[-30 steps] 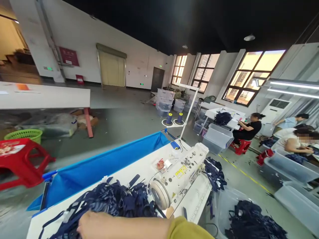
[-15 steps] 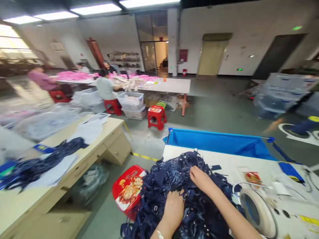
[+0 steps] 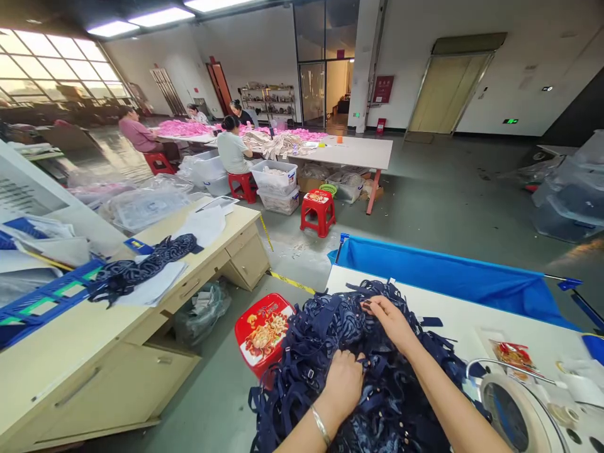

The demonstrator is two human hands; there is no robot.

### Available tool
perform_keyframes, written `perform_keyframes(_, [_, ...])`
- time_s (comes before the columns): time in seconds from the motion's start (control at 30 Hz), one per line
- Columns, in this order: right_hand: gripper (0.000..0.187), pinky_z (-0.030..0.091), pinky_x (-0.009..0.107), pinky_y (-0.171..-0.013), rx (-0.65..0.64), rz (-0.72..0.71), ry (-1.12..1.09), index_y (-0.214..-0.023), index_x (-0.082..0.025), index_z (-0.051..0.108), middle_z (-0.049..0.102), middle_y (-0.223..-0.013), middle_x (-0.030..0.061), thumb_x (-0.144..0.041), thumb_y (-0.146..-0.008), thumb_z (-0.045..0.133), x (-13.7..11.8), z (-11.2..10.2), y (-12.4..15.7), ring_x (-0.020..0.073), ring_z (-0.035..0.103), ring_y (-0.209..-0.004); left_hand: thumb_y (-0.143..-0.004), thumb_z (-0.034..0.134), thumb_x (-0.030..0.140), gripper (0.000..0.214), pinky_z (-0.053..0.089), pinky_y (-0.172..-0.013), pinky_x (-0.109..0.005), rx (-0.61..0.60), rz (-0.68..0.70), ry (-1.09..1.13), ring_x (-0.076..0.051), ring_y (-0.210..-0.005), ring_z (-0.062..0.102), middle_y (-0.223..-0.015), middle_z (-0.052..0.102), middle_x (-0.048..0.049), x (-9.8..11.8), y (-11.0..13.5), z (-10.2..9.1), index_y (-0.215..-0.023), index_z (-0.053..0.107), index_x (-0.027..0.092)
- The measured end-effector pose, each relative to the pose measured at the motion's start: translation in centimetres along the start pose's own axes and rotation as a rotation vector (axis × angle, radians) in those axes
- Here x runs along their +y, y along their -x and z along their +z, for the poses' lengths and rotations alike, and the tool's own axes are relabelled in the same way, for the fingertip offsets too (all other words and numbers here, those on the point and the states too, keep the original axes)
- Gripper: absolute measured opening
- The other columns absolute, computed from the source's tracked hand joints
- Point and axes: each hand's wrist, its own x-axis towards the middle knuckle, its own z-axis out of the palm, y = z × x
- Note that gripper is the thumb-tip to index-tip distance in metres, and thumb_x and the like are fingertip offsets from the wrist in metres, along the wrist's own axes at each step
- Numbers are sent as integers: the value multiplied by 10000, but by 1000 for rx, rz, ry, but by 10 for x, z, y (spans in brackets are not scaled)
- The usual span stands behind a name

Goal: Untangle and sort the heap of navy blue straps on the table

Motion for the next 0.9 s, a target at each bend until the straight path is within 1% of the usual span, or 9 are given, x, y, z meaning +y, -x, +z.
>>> perform_keyframes(0.1, [301, 465, 326, -801, -46, -2, 41, -993, -212, 487, 646, -921, 65, -435, -965, 288, 6, 9, -19, 212, 621, -885, -931, 457, 215, 251, 469, -815, -416, -10, -15, -13, -250, -863, 610, -878, 663, -100, 2, 0, 0, -1113, 617, 147])
perform_keyframes(0.17, [249, 448, 329, -745, -75, 0, 89, -929, -211, 478, 639, -834, 65, -405, -950, 324, 11, 15, -26, 226, 623, -813, -922, 492, 241, 263, 478, -820, -440, -3, -81, -33, -271, -908, 612, -1018, 655, -147, 4, -1, 0, -1126, 614, 130])
perform_keyframes(0.27, [250, 433, 325, -725, -105, 1, 129, -965, -214, 451, 647, -837, 72, -398, -967, 281, 19, 14, -18, 228, 636, -791, -886, 575, 314, 320, 482, -862, -470, 77, -203, -77, -334, -1130, 535, -1420, 404, -221, 2, -5, -2, -1136, 612, 118])
perform_keyframes(0.37, [283, 445, 321, -716, -149, 7, 128, -1054, -227, 418, 664, -900, 73, -433, -981, 239, 25, 7, 3, 220, 655, -785, -872, 588, 401, 329, 365, -1043, -498, 171, -73, -103, -347, -1375, 275, -1536, 217, -182, -8, -12, -11, -1018, 662, 116])
perform_keyframes(0.47, [311, 464, 329, -738, -169, 12, 111, -1059, -234, 417, 657, -914, 70, -476, -973, 240, 30, 1, 21, 219, 656, -813, -900, 522, 429, 358, 168, -1155, -489, 176, 197, -97, -322, -1428, 134, -1515, 282, -150, -20, -18, -23, -925, 695, 117])
perform_keyframes(0.57, [353, 492, 334, -775, -123, 49, 71, -1098, -225, 390, 632, -942, 73, -488, -972, 191, 37, -1, 27, 194, 656, -798, -920, 478, 413, 351, 161, -1160, -433, 100, 313, -69, -294, -1363, 291, -1342, 482, -122, -25, -18, -32, -922, 697, 139])
perform_keyframes(0.7, [358, 529, 321, -638, -74, 112, 38, -1052, -217, 406, 586, -845, 47, -489, -956, 194, 45, -3, 22, 185, 651, -670, -908, 516, 355, 267, 429, -938, -394, 29, 199, -51, -239, -976, 563, -985, 592, -89, -16, -8, -32, -1016, 625, 137])
perform_keyframes(0.8, [324, 519, 331, -609, -110, 79, 50, -883, -222, 500, 572, -866, 51, -496, -907, 330, 44, -5, 19, 172, 618, -603, -887, 568, 315, 356, 468, -814, -374, 42, 82, -51, -247, -920, 561, -1028, 580, -98, -7, -1, -25, -1179, 512, 120])
perform_keyframes(0.9, [291, 505, 351, -755, -149, 8, 50, -806, -234, 592, 604, -882, 48, -491, -856, 465, 36, -5, 18, 202, 626, -764, -868, 604, 284, 481, 459, -825, -381, 40, -8, -53, -254, -919, 563, -1064, 579, -125, -2, -1, -19, -1264, 423, 80])
